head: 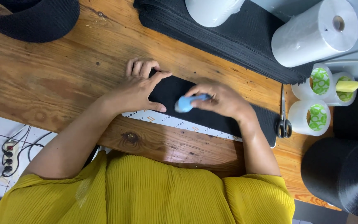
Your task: Smoothing a black strap using a blue tool on a wooden workbench
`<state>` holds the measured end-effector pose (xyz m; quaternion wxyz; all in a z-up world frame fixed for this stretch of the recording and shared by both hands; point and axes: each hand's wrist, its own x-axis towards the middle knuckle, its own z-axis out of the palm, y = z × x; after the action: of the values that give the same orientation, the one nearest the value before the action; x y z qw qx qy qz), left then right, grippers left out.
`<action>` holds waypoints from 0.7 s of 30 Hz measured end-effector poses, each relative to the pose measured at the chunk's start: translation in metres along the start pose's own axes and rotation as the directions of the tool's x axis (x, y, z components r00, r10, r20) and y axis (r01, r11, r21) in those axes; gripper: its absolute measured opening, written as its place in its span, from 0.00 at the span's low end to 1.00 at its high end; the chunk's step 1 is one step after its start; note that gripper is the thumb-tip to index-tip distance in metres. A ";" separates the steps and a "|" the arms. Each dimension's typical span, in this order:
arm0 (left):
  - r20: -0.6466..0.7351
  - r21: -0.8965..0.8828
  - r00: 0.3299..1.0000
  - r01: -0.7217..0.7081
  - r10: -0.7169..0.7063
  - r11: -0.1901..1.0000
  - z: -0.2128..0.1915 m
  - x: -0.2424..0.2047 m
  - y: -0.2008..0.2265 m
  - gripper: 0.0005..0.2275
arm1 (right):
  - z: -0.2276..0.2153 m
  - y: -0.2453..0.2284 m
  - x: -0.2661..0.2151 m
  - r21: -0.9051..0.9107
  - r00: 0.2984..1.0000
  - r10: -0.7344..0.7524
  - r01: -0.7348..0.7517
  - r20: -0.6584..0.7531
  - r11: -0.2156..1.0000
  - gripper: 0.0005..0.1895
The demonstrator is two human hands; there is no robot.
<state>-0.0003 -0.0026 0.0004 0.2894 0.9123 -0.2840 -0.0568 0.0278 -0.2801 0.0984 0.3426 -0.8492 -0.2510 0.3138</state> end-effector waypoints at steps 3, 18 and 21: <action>-0.007 0.002 1.000 -0.011 0.011 1.000 -0.001 0.000 0.003 0.44 | -0.004 0.009 -0.002 0.005 0.993 0.046 -0.046 -0.112 0.999 0.17; 0.013 0.031 1.000 0.025 -0.025 0.999 0.001 -0.002 0.006 0.45 | 0.028 0.005 0.004 0.043 0.898 -0.138 0.171 -0.419 0.984 0.16; 0.044 0.001 0.998 0.037 -0.037 0.999 -0.001 -0.002 0.007 0.45 | 0.042 -0.001 0.009 -0.066 0.898 -0.106 0.086 -0.427 0.994 0.15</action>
<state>-0.0051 -0.0057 0.0050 0.2821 0.9159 -0.2734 -0.0823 0.0046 -0.2558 0.0721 0.3848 -0.8917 -0.2179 0.0960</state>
